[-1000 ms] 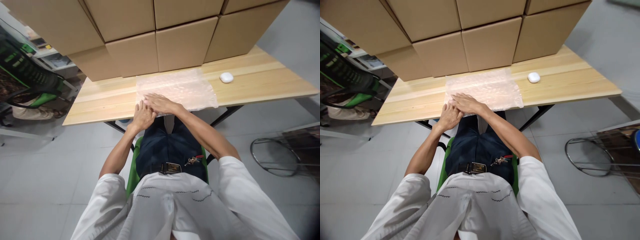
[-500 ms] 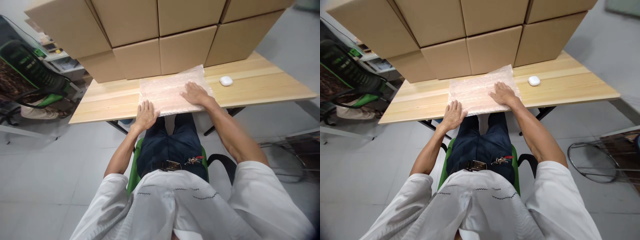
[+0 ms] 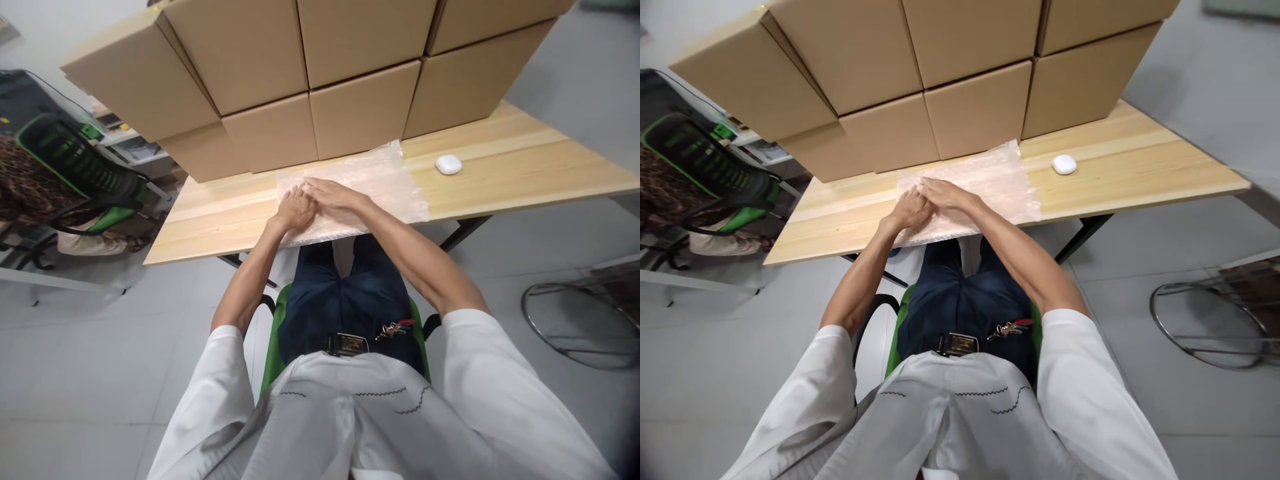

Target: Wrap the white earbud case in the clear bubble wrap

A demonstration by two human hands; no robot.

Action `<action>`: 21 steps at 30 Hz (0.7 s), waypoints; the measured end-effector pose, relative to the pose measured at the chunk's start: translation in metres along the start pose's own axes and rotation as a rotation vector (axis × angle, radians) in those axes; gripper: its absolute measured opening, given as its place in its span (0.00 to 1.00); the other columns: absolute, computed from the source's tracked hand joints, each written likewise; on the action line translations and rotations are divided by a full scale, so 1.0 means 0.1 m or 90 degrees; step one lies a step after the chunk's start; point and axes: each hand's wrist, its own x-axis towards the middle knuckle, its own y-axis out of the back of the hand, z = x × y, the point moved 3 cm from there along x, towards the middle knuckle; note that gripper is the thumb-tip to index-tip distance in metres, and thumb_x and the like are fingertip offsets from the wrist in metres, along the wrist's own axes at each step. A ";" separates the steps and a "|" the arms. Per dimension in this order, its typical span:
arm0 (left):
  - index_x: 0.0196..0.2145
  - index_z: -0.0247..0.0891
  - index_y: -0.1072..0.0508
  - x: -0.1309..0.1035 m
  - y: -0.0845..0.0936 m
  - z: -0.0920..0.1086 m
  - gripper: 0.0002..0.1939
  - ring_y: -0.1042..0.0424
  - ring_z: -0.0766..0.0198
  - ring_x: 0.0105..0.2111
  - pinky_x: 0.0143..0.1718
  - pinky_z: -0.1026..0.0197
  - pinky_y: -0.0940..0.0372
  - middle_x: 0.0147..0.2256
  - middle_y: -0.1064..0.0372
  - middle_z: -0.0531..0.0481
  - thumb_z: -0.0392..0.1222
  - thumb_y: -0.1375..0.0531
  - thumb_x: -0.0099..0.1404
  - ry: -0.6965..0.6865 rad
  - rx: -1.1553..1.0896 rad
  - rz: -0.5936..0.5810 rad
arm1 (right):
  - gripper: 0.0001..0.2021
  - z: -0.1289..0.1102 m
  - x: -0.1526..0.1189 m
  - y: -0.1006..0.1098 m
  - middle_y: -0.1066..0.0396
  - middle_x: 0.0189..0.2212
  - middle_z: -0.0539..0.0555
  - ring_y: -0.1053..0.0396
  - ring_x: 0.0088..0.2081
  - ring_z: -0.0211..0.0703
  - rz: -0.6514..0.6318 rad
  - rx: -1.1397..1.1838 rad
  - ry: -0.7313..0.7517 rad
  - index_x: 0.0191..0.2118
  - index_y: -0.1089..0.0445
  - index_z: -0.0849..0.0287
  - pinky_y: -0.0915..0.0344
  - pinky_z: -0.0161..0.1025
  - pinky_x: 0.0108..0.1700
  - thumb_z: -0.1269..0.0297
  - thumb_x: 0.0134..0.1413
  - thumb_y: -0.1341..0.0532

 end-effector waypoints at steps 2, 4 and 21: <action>0.98 0.28 0.49 0.08 -0.11 0.02 0.42 0.57 0.35 0.99 0.98 0.36 0.57 0.98 0.57 0.32 0.48 0.55 0.96 0.004 -0.012 -0.015 | 0.48 -0.03 0.11 -0.17 0.44 0.96 0.53 0.45 0.96 0.59 -0.036 0.038 -0.018 0.96 0.37 0.52 0.51 0.62 0.99 0.30 0.91 0.58; 0.98 0.28 0.52 0.09 -0.19 0.02 0.44 0.59 0.34 0.99 0.99 0.35 0.58 0.98 0.60 0.32 0.49 0.54 0.95 0.023 -0.029 0.006 | 0.47 0.01 0.14 -0.26 0.48 0.97 0.53 0.51 0.98 0.59 -0.057 0.006 -0.063 0.97 0.41 0.53 0.56 0.63 1.00 0.33 0.90 0.55; 0.97 0.30 0.46 -0.08 -0.18 0.07 0.45 0.55 0.30 0.98 0.98 0.34 0.55 0.97 0.57 0.27 0.60 0.54 0.97 0.076 -0.031 0.048 | 0.49 1.20 -0.48 0.83 0.62 0.99 0.74 0.60 0.99 0.68 -0.004 -0.247 -0.435 0.98 0.55 0.76 0.58 0.65 0.99 0.44 0.92 0.52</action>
